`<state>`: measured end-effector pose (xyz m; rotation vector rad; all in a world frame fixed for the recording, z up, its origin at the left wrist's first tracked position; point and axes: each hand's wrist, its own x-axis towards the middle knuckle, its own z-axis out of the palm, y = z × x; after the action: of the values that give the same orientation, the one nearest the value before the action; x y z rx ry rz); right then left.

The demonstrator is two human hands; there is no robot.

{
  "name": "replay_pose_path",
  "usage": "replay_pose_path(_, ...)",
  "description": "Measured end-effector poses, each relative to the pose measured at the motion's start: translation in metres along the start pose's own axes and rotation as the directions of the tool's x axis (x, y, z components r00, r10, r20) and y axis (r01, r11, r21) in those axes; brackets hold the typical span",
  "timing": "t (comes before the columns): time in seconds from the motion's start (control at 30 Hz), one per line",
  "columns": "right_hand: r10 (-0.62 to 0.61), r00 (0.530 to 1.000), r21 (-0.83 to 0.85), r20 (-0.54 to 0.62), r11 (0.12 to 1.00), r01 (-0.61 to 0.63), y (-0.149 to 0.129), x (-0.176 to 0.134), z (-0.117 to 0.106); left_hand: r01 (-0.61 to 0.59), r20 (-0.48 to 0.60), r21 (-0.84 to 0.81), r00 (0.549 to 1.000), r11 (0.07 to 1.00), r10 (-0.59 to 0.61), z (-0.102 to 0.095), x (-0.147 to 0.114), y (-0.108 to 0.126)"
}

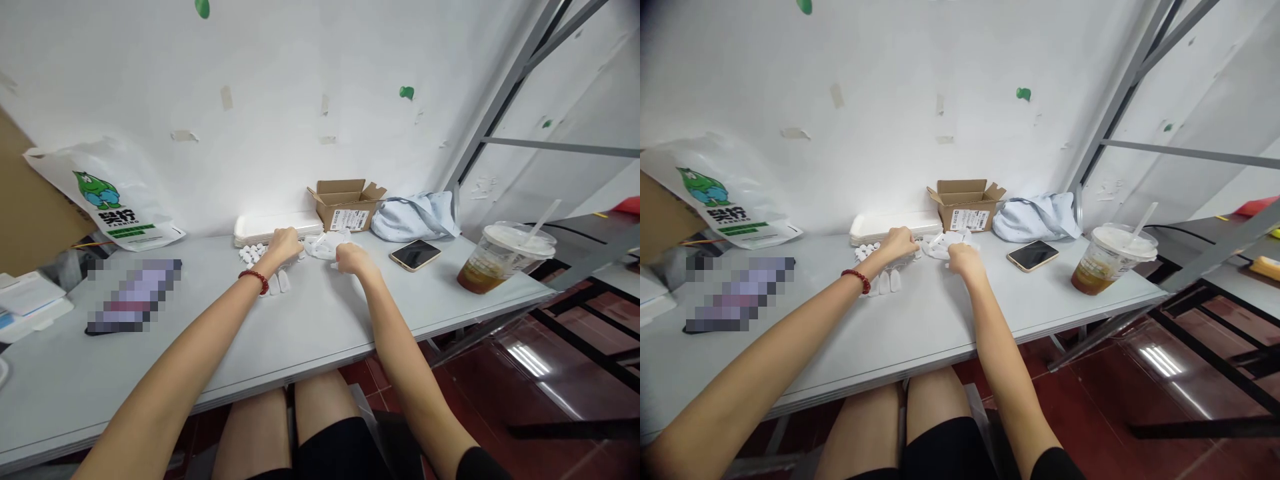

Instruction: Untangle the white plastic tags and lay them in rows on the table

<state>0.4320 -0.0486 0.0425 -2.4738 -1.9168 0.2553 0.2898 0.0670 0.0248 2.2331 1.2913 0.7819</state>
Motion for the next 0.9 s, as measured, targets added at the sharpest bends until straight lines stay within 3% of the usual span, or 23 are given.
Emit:
replay_pose_path(0.1,-0.016,0.998,-0.026,-0.061,1.0,0.014,-0.003,0.0,0.004,0.043,0.042,0.244,0.998,0.969,-0.055,0.003,0.003,0.0)
replay_pose_path(0.17,-0.036,0.996,-0.032,-0.079,0.999,0.033,-0.005,-0.001,0.005,0.032,0.047,0.254,0.998,0.967,-0.046,0.002,0.004,-0.001)
replay_pose_path(0.3,-0.094,0.988,0.013,-0.122,0.995,0.096,-0.01,0.0,0.004,0.004,-0.101,0.08,0.995,0.997,0.004,-0.006,0.004,-0.007)
replay_pose_path(0.4,-0.133,0.973,0.067,-0.189,0.987,0.148,-0.014,0.002,0.005,-0.004,-0.222,-0.078,0.975,0.997,-0.014,-0.016,0.001,-0.008)
replay_pose_path(0.57,-0.156,0.953,0.183,-0.261,0.961,0.208,-0.025,0.006,0.012,-0.016,-0.334,-0.231,0.94,0.973,-0.064,-0.027,-0.003,-0.006)
replay_pose_path(0.9,-0.189,0.95,0.293,-0.249,0.92,0.26,-0.032,0.014,0.021,-0.108,-0.352,-0.455,0.934,0.884,-0.067,-0.035,0.006,-0.013)
